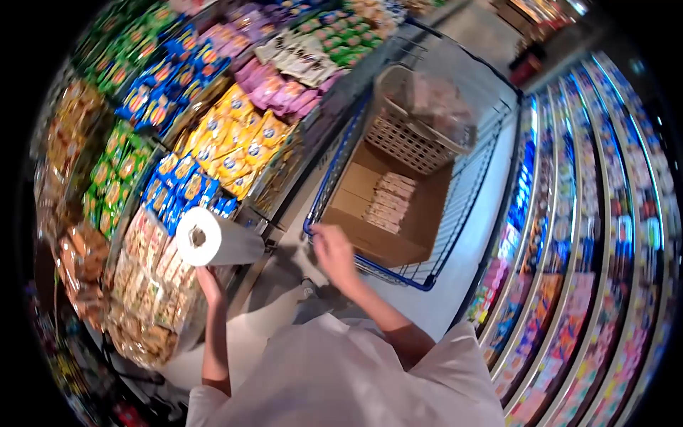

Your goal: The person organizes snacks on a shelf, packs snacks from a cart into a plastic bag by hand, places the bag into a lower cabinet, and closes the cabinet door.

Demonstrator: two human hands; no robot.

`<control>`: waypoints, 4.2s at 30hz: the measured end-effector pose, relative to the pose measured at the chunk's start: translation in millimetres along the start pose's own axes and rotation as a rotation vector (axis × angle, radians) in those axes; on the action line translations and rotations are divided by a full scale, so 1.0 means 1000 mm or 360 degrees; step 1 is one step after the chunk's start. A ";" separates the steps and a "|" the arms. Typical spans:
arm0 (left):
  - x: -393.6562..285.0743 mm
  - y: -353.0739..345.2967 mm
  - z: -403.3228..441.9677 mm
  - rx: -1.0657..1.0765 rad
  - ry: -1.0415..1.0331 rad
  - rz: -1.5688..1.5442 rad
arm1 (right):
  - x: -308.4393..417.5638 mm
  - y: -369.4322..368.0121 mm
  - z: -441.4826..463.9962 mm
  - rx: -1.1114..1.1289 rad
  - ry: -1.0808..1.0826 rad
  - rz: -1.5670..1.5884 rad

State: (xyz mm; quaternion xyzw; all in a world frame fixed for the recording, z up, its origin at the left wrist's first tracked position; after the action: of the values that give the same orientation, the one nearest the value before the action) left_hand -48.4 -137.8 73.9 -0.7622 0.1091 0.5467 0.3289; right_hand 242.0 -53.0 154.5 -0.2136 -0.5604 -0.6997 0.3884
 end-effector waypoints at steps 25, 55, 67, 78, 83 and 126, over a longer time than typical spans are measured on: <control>0.243 -0.472 -0.261 0.2548 -0.0077 0.1312 | -0.222 0.143 -0.055 0.0438 -0.0975 -0.0312; 0.230 -0.348 -0.310 0.2056 -0.0821 0.1580 | -0.392 0.189 0.018 -0.0420 -0.0863 0.0921; 0.102 0.141 -0.466 -0.0431 0.0401 0.1470 | -0.084 0.118 -0.028 -0.0478 0.0371 -0.0290; 0.123 0.306 -0.549 -0.1020 0.0517 0.0978 | 0.168 -0.120 -0.354 0.2021 0.0910 0.0501; 0.059 0.417 -0.421 -0.0899 0.0300 0.0938 | 0.197 -0.229 -0.385 0.2219 0.0633 0.0211; -0.523 0.918 0.905 0.1448 0.0065 0.3169 | 0.960 -1.029 -0.129 0.0862 0.0764 -0.0777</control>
State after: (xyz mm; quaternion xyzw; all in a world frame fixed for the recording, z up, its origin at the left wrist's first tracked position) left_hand -1418.4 -374.4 28.5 -0.1488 0.8735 0.4634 -0.0114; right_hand -1129.2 -394.8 187.0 0.2035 -0.6514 -0.6287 0.3728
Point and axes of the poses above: each hand's wrist, its own z-axis towards the middle knuckle, its own y-axis out of the back of the hand, x = y × z, the point moved 1 cm from there along z, towards the middle knuckle, and after that the axes turned 14 degrees about -z, right-handed, at the moved point
